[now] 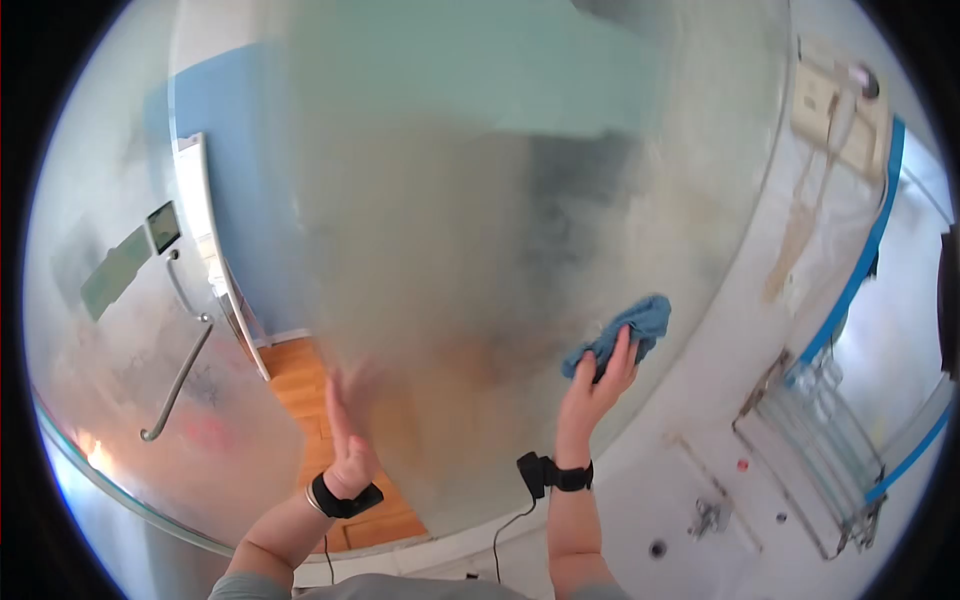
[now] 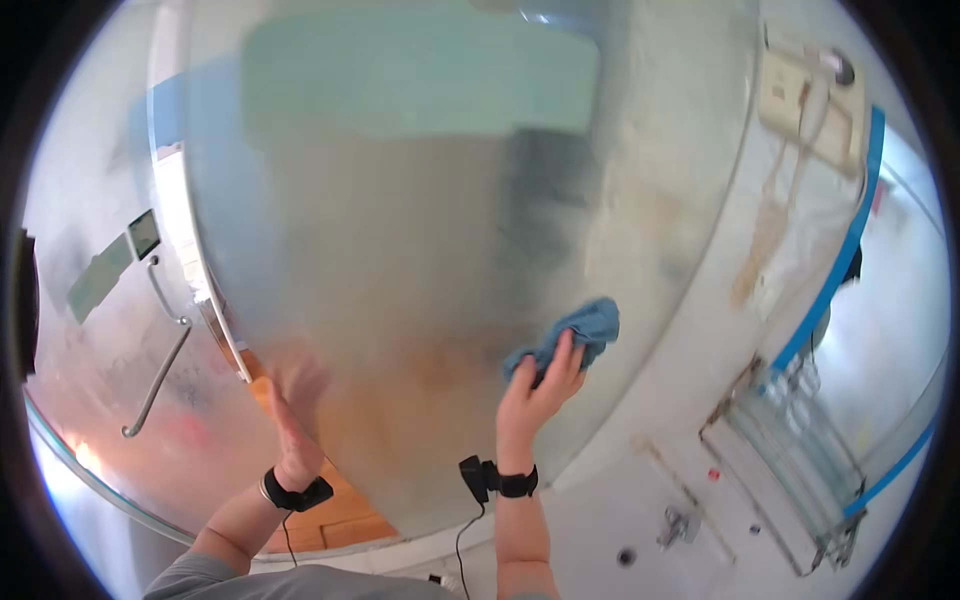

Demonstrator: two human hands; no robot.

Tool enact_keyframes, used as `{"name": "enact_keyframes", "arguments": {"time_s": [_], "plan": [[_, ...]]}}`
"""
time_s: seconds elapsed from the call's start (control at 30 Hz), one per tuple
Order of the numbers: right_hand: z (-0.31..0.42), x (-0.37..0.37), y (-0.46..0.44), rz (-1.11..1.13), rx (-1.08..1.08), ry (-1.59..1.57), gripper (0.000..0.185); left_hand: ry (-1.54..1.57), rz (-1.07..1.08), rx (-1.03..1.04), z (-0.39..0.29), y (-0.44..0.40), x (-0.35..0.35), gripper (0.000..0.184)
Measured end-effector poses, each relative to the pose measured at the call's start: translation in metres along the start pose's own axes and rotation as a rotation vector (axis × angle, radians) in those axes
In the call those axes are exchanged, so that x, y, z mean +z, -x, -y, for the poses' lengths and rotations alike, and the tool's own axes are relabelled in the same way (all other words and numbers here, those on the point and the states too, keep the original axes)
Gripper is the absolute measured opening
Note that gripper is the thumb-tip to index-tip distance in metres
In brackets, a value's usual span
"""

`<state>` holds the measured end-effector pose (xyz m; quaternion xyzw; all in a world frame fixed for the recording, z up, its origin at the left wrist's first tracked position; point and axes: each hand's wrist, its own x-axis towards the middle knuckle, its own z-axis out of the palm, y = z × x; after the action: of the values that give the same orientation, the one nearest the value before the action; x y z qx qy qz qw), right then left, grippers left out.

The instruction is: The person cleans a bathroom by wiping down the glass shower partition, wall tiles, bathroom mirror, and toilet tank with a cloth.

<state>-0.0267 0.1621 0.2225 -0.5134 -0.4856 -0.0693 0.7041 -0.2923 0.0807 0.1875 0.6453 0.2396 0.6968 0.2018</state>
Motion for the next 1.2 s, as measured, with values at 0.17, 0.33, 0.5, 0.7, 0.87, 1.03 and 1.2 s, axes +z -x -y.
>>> {"name": "enact_keyframes", "arguments": {"time_s": [0.17,0.33,0.5,0.7,0.87,1.03,1.2], "plan": [[0.116,0.008,-0.003,0.247,-1.012,0.030,0.035,0.140,0.011,0.023,-0.012,-0.010,0.009,0.085],[0.156,0.013,-0.026,0.464,-1.605,-0.139,0.023,0.427,0.087,-0.317,-0.004,0.008,-0.007,0.080],[0.272,0.022,-0.137,0.168,-1.632,-0.063,0.026,0.311,0.177,-0.225,-0.035,-0.001,0.005,0.091],[0.390,0.039,-0.294,-0.189,-1.533,-0.036,0.041,0.144,0.199,-0.155,-0.026,0.005,-0.007,0.088],[0.319,0.040,-0.404,-0.244,-1.036,0.075,0.045,0.093,0.248,-0.118,-0.037,0.020,-0.027,0.084],[0.190,0.015,-0.428,-0.161,-0.374,0.171,0.056,-0.108,0.405,-0.034,-0.040,0.033,-0.044,0.082],[0.171,0.019,-0.388,-0.138,-0.523,0.036,0.053,-0.106,0.424,-0.065,-0.044,0.034,-0.029,0.080]]}}
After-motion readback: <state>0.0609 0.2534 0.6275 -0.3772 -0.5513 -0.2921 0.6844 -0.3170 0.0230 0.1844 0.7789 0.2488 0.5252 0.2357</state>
